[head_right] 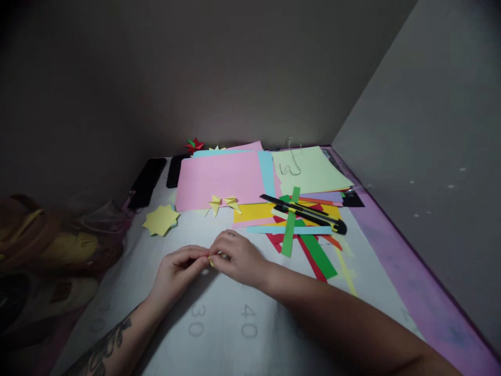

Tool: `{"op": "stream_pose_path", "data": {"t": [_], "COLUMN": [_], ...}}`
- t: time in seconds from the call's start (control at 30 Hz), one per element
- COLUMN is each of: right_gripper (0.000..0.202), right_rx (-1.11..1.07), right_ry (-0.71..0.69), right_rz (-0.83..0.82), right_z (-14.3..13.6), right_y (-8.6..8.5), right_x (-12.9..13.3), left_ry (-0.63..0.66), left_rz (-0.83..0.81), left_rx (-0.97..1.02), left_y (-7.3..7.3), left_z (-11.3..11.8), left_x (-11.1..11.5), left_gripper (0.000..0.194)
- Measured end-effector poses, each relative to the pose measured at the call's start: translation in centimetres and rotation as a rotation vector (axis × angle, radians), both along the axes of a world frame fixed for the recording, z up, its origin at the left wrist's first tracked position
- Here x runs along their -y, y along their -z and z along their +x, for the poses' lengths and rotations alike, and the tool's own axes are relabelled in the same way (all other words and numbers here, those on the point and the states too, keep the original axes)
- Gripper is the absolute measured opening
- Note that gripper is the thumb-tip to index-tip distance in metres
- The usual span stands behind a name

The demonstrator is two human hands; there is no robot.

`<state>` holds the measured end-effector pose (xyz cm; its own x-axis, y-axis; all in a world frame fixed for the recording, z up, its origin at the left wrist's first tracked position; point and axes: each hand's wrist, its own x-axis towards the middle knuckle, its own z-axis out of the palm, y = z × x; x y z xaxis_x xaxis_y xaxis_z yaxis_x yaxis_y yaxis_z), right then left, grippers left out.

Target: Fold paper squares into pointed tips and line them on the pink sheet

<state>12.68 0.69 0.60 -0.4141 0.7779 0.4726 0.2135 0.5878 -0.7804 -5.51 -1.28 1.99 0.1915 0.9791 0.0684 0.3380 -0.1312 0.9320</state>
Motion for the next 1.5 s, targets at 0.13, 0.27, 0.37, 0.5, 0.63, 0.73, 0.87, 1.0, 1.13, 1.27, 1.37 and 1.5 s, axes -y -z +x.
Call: {"op": "stream_pose_path", "data": {"t": [0.13,0.27,0.37,0.5,0.63,0.73,0.87,1.0,1.13,1.27,1.37,1.5], "right_gripper": [0.010,0.010,0.011,0.012,0.006,0.004,0.008,0.012,0.012,0.013,0.014,0.013], "right_rx": [0.014,0.019,0.004,-0.017,0.011,0.039,0.045,0.040,0.036,0.061,0.073,0.081], "right_ry": [0.036,0.055,0.064,0.062,0.071,0.087,0.102,0.133,0.150,0.151,0.141,0.153], "right_rz": [-0.070,-0.202,-0.262,-0.249,-0.187,-0.112,-0.088,-0.129,-0.176,-0.194,-0.191,-0.287], "right_z": [0.1,0.0,-0.1,-0.1,-0.1,-0.2,-0.4,-0.5,-0.5,-0.7,-1.0,-1.4], "right_y": [0.2,-0.1,-0.4,-0.6,-0.5,-0.2,0.1,0.2,0.1,0.1,0.0,0.1], "right_x": [0.2,0.4,0.5,0.5,0.8,1.0,1.1,1.2,1.2,1.3,1.5,1.6], "left_ry": [0.022,0.023,-0.007,-0.068,-0.109,-0.124,-0.122,-0.117,-0.072,-0.034,-0.008,0.005], "left_rz": [0.021,0.027,0.006,-0.037,-0.082,-0.135,-0.174,-0.163,-0.030,0.057,0.020,-0.057], "left_rx": [-0.021,-0.044,-0.041,-0.034,-0.014,0.013,0.047,0.013,-0.092,-0.196,-0.231,-0.166], "left_y": [0.0,-0.1,-0.3,-0.4,-0.4,-0.3,-0.1,-0.1,-0.1,0.1,0.2,0.1], "left_z": [0.0,0.0,0.0,0.2,0.2,0.3,0.4,0.4,0.3,0.3,0.4,0.7], "left_x": [0.0,0.1,0.1,0.1,0.1,0.2,0.2,0.3,0.4,0.6,0.9,0.9], "left_gripper": [0.010,0.012,0.013,0.014,0.016,0.018,0.019,0.019,0.017,0.017,0.018,0.019]}}
